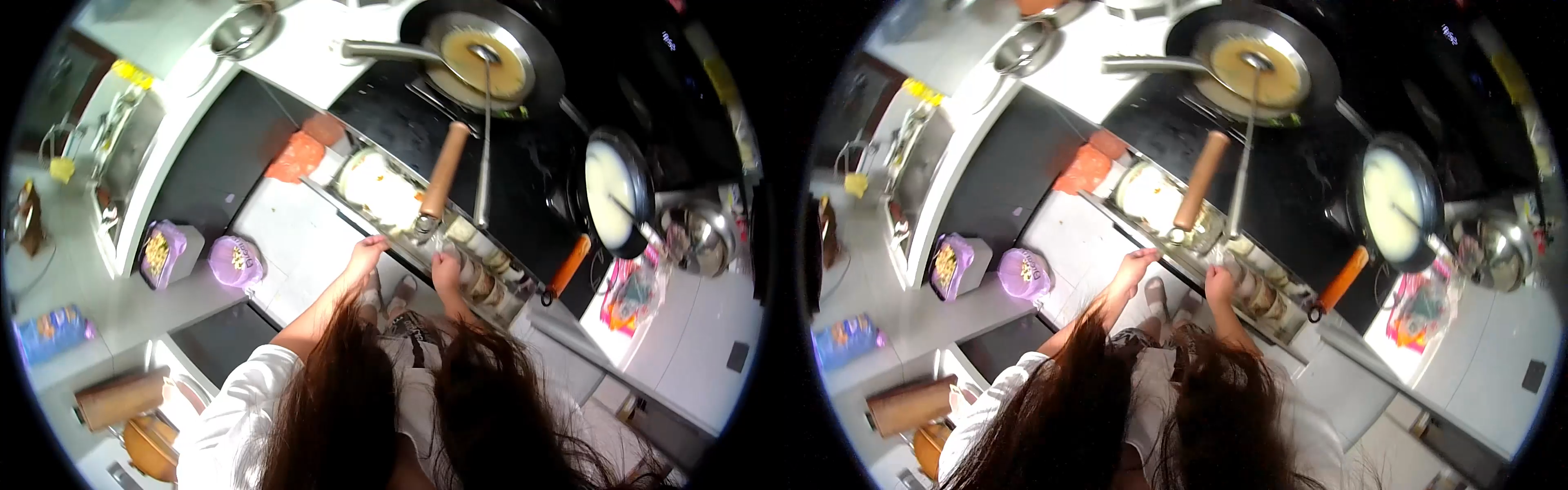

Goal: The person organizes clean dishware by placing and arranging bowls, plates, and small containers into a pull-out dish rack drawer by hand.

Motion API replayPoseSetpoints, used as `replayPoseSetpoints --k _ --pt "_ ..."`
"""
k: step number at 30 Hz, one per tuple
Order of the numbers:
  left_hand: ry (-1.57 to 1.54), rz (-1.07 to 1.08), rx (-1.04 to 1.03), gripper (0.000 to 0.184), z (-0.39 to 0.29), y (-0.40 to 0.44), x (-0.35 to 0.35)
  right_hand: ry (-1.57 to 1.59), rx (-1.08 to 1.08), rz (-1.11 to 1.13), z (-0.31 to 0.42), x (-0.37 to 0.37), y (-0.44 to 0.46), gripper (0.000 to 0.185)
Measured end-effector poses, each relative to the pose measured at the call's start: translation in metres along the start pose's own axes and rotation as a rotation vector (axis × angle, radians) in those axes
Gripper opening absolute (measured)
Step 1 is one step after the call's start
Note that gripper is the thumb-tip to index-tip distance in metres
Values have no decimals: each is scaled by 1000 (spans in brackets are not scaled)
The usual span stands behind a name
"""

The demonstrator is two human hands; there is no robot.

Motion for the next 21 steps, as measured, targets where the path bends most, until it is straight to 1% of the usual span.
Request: replayPoseSetpoints --k 2,3,4,6,7,10,12,13,17,21 --pt "-55 -43 -118 34 -25 -14 16 93 16 106 48 9 -4 32" --pt "-35 -68 -112 37 -28 -17 30 401 125 22 60 -1 1 31" --pt "-61 -88 -169 37 -33 -22 44 513 158 25 69 -16 10 29" --pt "-113 -156 -244 37 -38 -33 76 804 96 258 122 -21 9 26" --pt "-70 -177 -252 46 -37 -41 94 827 51 332 147 -18 4 29" --pt "-219 -261 -232 56 -34 -84 143 913 104 441 206 -12 -3 30" --pt "-301 -327 -221 59 -25 -111 171 915 124 517 231 -13 -5 29" --pt "-343 -359 -212 61 -17 -124 184 866 130 550 240 -13 -6 29" --pt "-565 -517 -298 61 15 -164 215 787 149 660 261 -12 -11 31" --pt "-684 -673 -325 59 52 -195 220 703 166 735 266 -7 -19 34"
Point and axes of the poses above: each hand's wrist, its own y-axis towards the middle knuckle, its own x-axis out of the back of the hand, z = x × y, the point moved 7 cm from there along y, towards the middle knuckle, and after that the axes turned 6 degrees about z, right-handed, at the moved point
